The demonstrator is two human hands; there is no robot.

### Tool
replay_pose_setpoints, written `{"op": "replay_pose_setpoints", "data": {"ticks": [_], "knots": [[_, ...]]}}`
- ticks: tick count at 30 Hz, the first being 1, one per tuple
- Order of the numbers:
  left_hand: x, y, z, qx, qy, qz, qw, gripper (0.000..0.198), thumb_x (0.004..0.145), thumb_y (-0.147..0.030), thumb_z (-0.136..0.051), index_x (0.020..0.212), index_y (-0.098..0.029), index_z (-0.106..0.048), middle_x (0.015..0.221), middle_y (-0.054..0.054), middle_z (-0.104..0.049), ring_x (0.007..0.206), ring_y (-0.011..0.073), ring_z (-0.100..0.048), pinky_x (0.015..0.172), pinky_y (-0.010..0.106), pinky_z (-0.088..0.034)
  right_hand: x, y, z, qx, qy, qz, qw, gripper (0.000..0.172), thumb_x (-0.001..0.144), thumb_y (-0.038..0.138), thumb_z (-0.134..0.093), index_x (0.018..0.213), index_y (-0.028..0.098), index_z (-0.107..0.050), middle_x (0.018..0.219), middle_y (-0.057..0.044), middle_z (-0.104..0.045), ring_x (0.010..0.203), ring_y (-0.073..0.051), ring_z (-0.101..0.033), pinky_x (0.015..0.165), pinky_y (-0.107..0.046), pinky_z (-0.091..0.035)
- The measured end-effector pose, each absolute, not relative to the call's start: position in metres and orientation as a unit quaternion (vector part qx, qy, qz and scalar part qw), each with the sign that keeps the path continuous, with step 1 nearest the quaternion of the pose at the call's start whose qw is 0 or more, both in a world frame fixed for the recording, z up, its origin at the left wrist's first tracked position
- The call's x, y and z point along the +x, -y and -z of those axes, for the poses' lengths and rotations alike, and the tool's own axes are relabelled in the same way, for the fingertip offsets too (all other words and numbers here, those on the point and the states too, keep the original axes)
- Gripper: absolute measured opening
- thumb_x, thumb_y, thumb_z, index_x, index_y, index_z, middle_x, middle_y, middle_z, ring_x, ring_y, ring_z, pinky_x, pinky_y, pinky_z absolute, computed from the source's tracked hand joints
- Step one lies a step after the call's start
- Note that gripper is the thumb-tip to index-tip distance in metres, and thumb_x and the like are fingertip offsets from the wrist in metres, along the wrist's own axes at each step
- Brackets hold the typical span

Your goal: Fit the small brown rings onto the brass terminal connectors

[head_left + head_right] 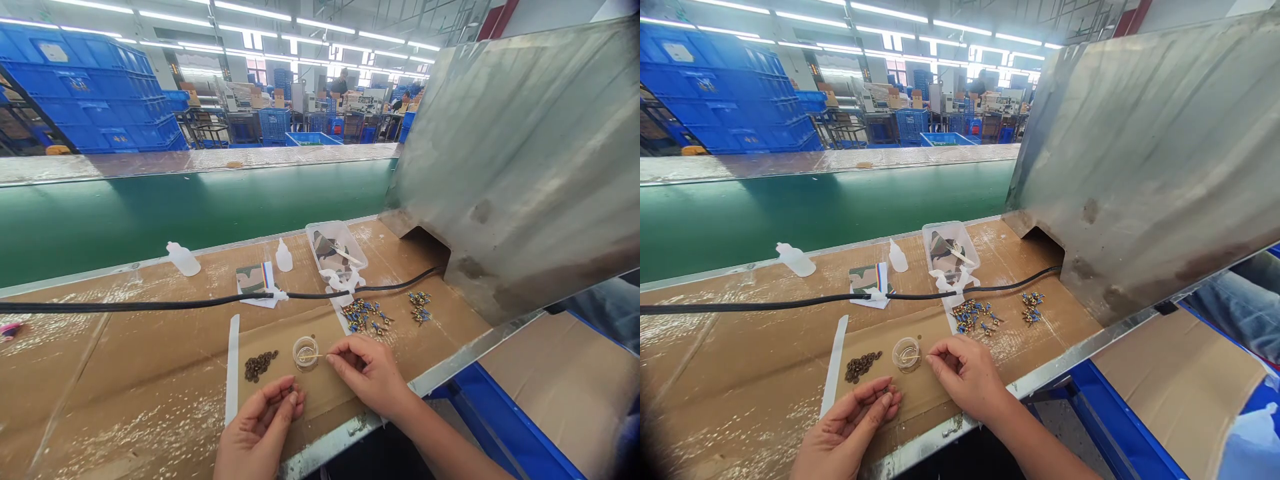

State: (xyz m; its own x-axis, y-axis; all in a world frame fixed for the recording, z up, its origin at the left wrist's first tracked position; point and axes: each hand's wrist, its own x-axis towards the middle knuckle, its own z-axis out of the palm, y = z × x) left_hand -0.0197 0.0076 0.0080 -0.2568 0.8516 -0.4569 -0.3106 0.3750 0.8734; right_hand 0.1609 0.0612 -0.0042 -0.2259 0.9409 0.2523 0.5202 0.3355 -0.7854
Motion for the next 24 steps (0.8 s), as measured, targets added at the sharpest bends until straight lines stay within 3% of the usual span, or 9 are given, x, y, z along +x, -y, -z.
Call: {"op": "replay_pose_setpoints", "data": {"ticks": [11,19,24], "knots": [[-0.0210,-0.0074,-0.0056,0.245,-0.604,-0.506,0.565,0.041,0.055,-0.044,-0.081,0.086,-0.017,-0.074,0.081,0.008,-0.077,0.079,0.0218,-0.071,0.080,0.032,-0.055,0.1606,-0.0607,0.0044,-0.503,0.725,-0.288,0.372,0.009,0.085,0.022,-0.059,0.079,0.020,-0.067,0.065,0.002,-0.061,0.059,-0.012,-0.053,0.054,-0.022,-0.037],[-0.0211,-0.0079,-0.0085,0.220,-0.599,-0.510,0.577,0.038,0.054,-0.037,-0.084,0.085,-0.017,-0.074,0.079,0.007,-0.076,0.075,0.0176,-0.070,0.076,0.026,-0.054,0.1606,-0.0613,0.0058,-0.499,0.721,-0.299,0.377,0.008,0.085,0.020,-0.060,0.080,0.020,-0.067,0.065,0.002,-0.060,0.059,-0.012,-0.052,0.054,-0.022,-0.037],[-0.0209,-0.0070,-0.0048,0.235,-0.603,-0.510,0.567,0.041,0.055,-0.041,-0.082,0.088,-0.017,-0.074,0.080,0.008,-0.077,0.076,0.0198,-0.071,0.078,0.029,-0.054,0.1611,-0.0610,0.0040,-0.498,0.723,-0.300,0.375,0.009,0.085,0.020,-0.059,0.079,0.020,-0.066,0.065,0.002,-0.060,0.058,-0.011,-0.052,0.054,-0.022,-0.037]]}}
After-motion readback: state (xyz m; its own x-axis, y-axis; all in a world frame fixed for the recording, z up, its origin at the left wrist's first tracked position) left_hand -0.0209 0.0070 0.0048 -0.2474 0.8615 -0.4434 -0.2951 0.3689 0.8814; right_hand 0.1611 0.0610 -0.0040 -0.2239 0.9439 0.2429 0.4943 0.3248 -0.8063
